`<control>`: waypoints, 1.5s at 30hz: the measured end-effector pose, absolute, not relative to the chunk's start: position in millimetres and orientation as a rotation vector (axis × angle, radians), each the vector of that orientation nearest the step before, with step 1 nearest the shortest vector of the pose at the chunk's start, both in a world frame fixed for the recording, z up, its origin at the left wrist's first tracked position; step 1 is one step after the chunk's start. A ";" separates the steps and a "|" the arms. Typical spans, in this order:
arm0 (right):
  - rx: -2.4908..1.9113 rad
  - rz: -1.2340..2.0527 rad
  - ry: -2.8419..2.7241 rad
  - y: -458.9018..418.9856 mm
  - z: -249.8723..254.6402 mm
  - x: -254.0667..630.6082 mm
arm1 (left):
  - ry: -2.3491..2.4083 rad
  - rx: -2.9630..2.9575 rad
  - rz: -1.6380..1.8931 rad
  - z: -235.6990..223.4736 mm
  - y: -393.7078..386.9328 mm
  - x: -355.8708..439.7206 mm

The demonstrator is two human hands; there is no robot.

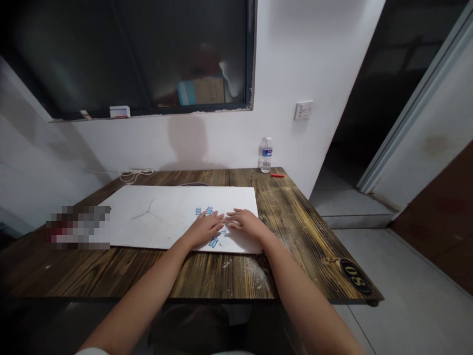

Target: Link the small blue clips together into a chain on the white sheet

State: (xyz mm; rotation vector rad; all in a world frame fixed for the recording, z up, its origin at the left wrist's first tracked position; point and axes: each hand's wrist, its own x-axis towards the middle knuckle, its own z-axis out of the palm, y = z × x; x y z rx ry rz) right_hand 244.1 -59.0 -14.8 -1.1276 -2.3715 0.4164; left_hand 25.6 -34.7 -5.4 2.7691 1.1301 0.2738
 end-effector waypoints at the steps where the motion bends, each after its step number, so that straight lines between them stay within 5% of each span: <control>1: -1.169 0.398 -2.360 -59.1 -16.8 243.6 | 1.050 2.781 0.245 -5.5 -35.3 26.4; 8: -1.359 0.404 -2.418 -65.2 -21.4 242.7 | 0.776 2.769 0.222 1.3 -41.4 28.9; 19: -1.331 0.323 -2.384 -57.6 -12.5 257.0 | 1.402 2.714 0.217 -7.3 -34.8 23.2; 26: -1.683 0.151 -2.200 -64.3 -4.4 263.5 | 1.660 2.701 0.364 -12.5 -30.2 19.2; 31: -1.655 0.323 -2.235 -64.2 -1.4 269.1 | 1.898 2.518 0.361 -11.7 -26.6 14.7; 37: -1.362 0.637 -2.430 -65.6 -6.9 264.1 | 1.643 2.622 0.238 -20.8 -22.8 16.3; 45: -1.264 0.599 -2.444 -64.5 -12.4 256.9 | 1.179 2.715 0.076 -11.7 -31.0 20.0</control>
